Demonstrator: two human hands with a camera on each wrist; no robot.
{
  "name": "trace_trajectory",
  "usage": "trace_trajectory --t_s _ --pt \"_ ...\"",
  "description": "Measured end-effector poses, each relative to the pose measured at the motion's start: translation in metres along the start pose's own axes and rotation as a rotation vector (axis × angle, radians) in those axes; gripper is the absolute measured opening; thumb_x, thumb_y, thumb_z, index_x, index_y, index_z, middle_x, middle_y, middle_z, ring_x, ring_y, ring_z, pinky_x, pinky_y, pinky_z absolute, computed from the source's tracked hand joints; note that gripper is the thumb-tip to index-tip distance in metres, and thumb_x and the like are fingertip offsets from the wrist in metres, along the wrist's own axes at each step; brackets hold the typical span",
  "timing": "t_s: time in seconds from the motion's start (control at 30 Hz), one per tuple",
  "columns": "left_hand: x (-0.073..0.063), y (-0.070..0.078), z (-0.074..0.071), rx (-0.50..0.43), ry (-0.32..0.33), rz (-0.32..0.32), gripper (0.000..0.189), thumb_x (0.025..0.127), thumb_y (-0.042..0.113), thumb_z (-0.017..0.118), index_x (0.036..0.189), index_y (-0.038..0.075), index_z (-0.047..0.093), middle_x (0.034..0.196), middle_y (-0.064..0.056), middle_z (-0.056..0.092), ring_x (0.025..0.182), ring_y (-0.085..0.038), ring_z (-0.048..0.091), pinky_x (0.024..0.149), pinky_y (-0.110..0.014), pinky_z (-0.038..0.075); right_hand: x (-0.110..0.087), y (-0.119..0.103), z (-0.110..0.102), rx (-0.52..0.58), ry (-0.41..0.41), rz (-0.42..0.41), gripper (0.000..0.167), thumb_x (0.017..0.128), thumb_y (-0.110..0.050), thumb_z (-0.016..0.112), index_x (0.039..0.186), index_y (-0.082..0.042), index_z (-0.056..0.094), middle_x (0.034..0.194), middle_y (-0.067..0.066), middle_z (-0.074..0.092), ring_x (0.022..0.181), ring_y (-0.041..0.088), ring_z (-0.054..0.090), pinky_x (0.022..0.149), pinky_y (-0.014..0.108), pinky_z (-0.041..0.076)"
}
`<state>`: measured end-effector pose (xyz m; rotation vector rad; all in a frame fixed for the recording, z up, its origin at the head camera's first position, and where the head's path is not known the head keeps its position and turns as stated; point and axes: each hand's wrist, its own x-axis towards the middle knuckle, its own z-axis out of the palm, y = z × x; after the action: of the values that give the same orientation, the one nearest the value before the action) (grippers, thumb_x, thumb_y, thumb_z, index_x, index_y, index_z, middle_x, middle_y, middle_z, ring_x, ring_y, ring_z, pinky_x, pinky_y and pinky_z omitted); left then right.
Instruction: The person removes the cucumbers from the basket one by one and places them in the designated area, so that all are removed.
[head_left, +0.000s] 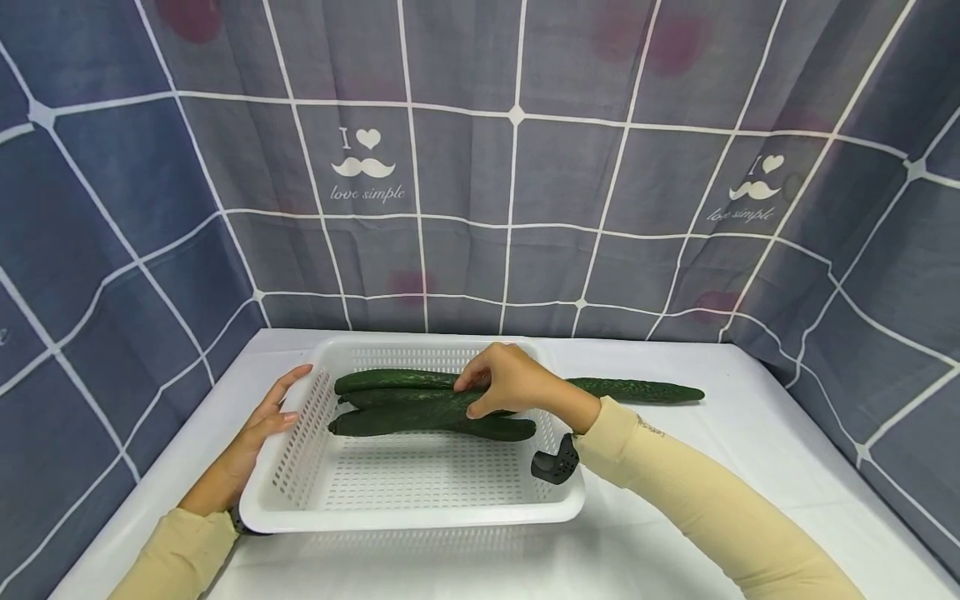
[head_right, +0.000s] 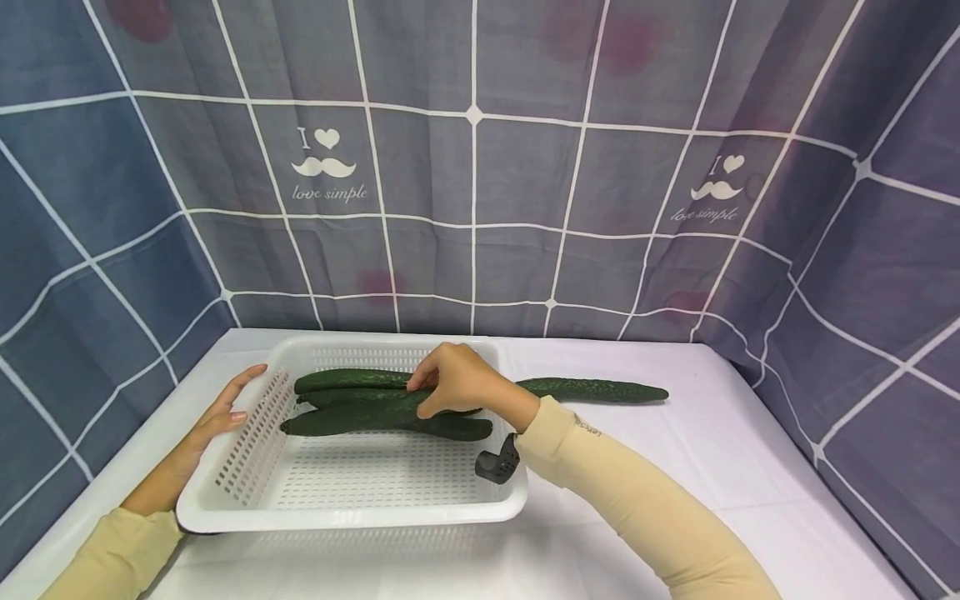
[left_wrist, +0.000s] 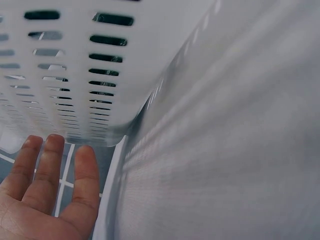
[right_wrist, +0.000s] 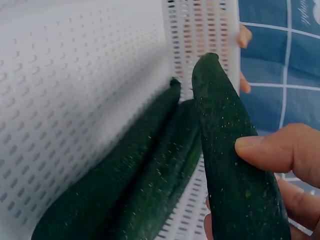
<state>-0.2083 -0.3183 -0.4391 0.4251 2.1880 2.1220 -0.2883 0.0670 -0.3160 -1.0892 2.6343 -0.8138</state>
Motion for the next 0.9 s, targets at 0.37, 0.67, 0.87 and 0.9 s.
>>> trace_trajectory --t_s 0.37,0.67,0.87,0.9 --pt "-0.001 0.001 0.003 0.006 -0.006 -0.003 0.069 0.107 0.023 0.04 0.169 0.043 0.018 0.167 -0.001 0.017 0.136 -0.015 0.04 0.098 -0.054 0.041 -0.019 0.013 -0.02 0.126 0.044 -0.062 0.029 0.083 -0.005 0.091 0.112 -0.008 0.084 0.111 -0.001 0.08 0.108 0.019 0.075 0.097 0.034 0.058" --pt "-0.001 0.0 0.002 -0.028 -0.037 0.053 0.066 0.107 0.02 0.038 0.168 0.043 0.023 0.161 0.006 0.026 0.131 -0.012 0.048 0.095 -0.043 0.049 -0.039 0.026 -0.036 0.218 0.105 -0.016 0.03 0.082 -0.003 0.09 0.111 -0.004 0.084 0.111 0.004 0.081 0.109 0.022 0.077 0.097 0.037 0.058" --pt "-0.001 -0.001 0.003 -0.039 -0.05 0.058 0.067 0.107 0.019 0.037 0.168 0.043 0.022 0.16 0.006 0.026 0.13 -0.012 0.049 0.094 -0.04 0.049 -0.052 0.04 -0.041 0.264 0.145 -0.034 0.032 0.08 -0.001 0.089 0.111 0.0 0.083 0.11 0.008 0.081 0.107 0.024 0.077 0.095 0.036 0.059" --pt "-0.001 -0.001 0.003 -0.037 -0.05 0.052 0.067 0.107 0.02 0.037 0.168 0.043 0.022 0.16 0.007 0.025 0.131 -0.011 0.047 0.094 -0.04 0.048 -0.054 0.042 -0.042 0.272 0.153 -0.034 0.032 0.08 -0.001 0.089 0.111 0.001 0.083 0.109 0.008 0.081 0.105 0.023 0.078 0.093 0.035 0.059"
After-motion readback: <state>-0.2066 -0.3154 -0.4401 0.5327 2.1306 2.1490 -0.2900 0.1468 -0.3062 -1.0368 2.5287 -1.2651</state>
